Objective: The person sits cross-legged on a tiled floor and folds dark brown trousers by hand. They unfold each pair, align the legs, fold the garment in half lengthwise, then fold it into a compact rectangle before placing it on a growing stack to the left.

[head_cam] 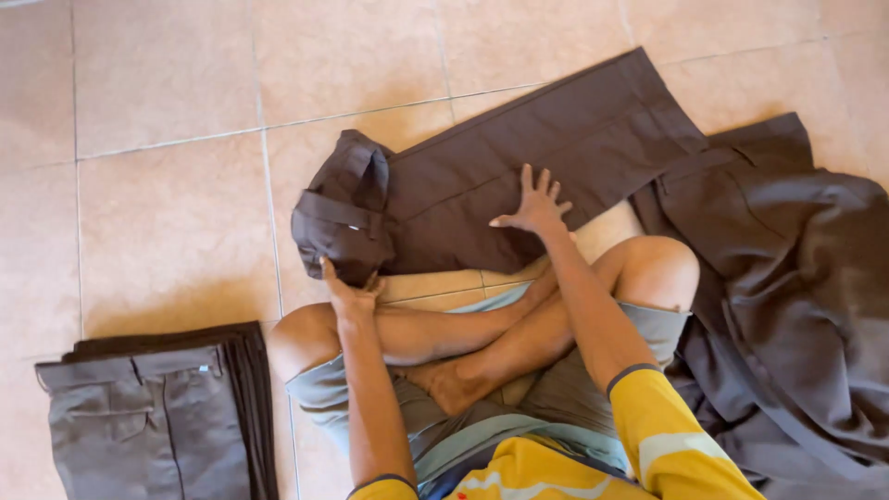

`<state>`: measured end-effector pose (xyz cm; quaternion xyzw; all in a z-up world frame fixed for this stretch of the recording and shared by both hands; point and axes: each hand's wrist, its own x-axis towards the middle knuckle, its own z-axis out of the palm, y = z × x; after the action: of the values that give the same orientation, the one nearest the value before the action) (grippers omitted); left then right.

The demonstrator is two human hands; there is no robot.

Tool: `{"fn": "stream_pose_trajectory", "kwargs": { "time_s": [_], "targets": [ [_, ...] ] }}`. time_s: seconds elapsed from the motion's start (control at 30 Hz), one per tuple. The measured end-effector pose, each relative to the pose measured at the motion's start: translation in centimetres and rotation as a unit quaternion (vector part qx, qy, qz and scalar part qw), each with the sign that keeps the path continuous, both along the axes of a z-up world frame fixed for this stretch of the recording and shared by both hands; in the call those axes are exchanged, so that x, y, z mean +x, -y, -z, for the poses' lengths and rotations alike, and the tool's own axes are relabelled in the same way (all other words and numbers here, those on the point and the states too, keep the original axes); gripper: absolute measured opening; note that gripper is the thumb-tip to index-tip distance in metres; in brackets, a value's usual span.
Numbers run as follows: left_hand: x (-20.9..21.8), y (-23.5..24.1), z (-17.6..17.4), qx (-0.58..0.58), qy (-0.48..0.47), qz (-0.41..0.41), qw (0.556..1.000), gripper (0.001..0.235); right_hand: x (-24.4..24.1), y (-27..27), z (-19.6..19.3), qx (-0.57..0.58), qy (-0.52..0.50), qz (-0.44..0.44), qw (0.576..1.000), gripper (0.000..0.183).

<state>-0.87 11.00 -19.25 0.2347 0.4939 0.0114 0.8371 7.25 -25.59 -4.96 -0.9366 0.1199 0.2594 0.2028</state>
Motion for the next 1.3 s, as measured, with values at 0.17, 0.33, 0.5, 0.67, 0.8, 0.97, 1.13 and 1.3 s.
{"fn": "stream_pose_trajectory", "kwargs": {
  "time_s": [0.17, 0.33, 0.5, 0.67, 0.8, 0.97, 1.13, 1.3],
  "targets": [
    [0.6, 6.7, -9.7, 0.162, -0.022, 0.007, 0.986, 0.105, 0.6, 0.0, 8.3, -0.065, 0.039, -0.015, 0.997, 0.106],
    [-0.4, 9.5, -15.2, 0.189, -0.042, -0.009, 0.981, 0.116, 0.3, -1.2, 17.2, -0.15, 0.292, -0.053, 0.943, 0.028],
    [0.5, 6.6, -12.0, 0.207, -0.043, -0.015, 0.977, 0.123, -5.1, -11.3, 14.6, 0.198, 0.438, -0.167, 0.861, 0.024],
    [1.3, 6.1, -11.9, 0.485, -0.12, 0.138, 0.855, 0.142, -12.5, -16.2, 0.0, 0.424, 0.19, -0.384, 0.798, 0.031],
    [0.6, 10.3, -16.3, 0.607, -0.147, 0.283, 0.728, 0.144, -9.9, -11.7, -1.7, 0.415, 0.157, -0.392, 0.806, 0.029],
    [2.7, 12.5, -6.5, 0.675, -0.12, 0.41, 0.602, 0.126, -6.4, -4.1, 2.2, 0.304, 0.227, -0.17, 0.91, 0.03],
    [2.1, 11.9, -6.8, 0.688, 0.095, 0.561, 0.45, 0.103, -5.0, -0.4, 5.2, 0.195, 0.38, 0.006, 0.904, 0.067],
    [1.2, 7.4, -13.8, 0.723, 0.211, 0.561, 0.344, 0.122, -5.8, -0.8, 2.9, 0.094, 0.359, 0.054, 0.927, 0.1]
  ]
}}
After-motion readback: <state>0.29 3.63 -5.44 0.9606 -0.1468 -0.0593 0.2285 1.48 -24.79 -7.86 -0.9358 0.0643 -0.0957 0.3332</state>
